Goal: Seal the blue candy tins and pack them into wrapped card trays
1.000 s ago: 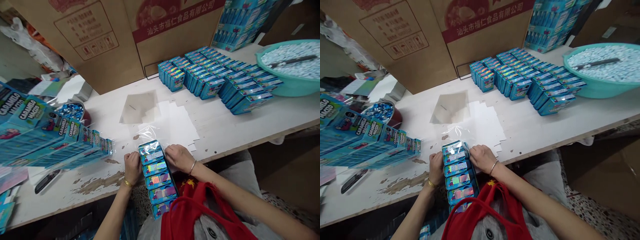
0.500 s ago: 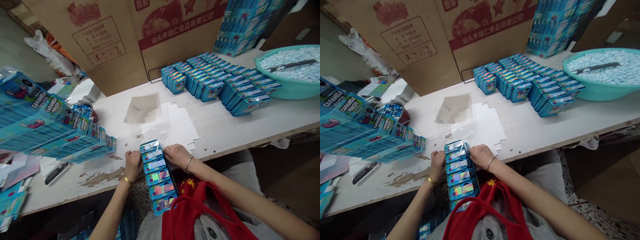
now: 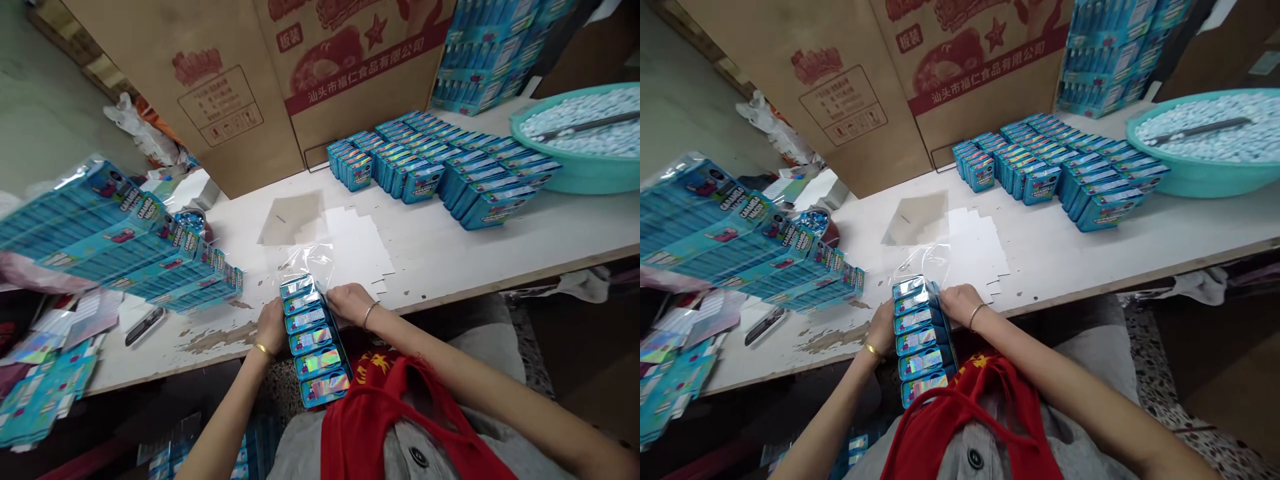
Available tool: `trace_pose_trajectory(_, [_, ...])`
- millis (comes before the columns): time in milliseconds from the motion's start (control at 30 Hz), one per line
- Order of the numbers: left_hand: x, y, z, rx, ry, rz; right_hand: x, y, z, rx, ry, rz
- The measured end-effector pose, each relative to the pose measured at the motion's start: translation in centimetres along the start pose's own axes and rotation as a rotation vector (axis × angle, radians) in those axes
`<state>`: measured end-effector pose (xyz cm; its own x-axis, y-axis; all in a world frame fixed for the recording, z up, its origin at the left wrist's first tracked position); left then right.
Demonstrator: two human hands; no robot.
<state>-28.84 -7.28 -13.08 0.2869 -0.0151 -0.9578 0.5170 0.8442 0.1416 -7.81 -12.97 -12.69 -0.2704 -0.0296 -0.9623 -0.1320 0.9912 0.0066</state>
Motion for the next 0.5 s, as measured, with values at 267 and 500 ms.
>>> trace_pose_trajectory(267, [-2.4, -3.3, 2.0, -0.042, -0.176, -0.007, -1.7, -3.0, -0.1, -0.049, 0.071, 0.059])
trace_pose_trajectory(500, [-1.4, -2.0, 1.8, -0.225, -0.253, 0.084, -0.6, -1.5, -0.3, 0.102, 0.112, 0.252])
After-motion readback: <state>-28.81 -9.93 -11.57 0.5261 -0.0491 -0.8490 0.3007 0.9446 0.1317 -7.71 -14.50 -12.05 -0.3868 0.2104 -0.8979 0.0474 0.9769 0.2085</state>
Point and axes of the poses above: each hand's wrist, its own y-axis towards the middle knuckle, its own x-axis out of the palm, z = x × y, the point moved 1 cm from there along y, towards the middle knuckle, and after that the axes turned 13 degrees about z, right-handed, at the moved point
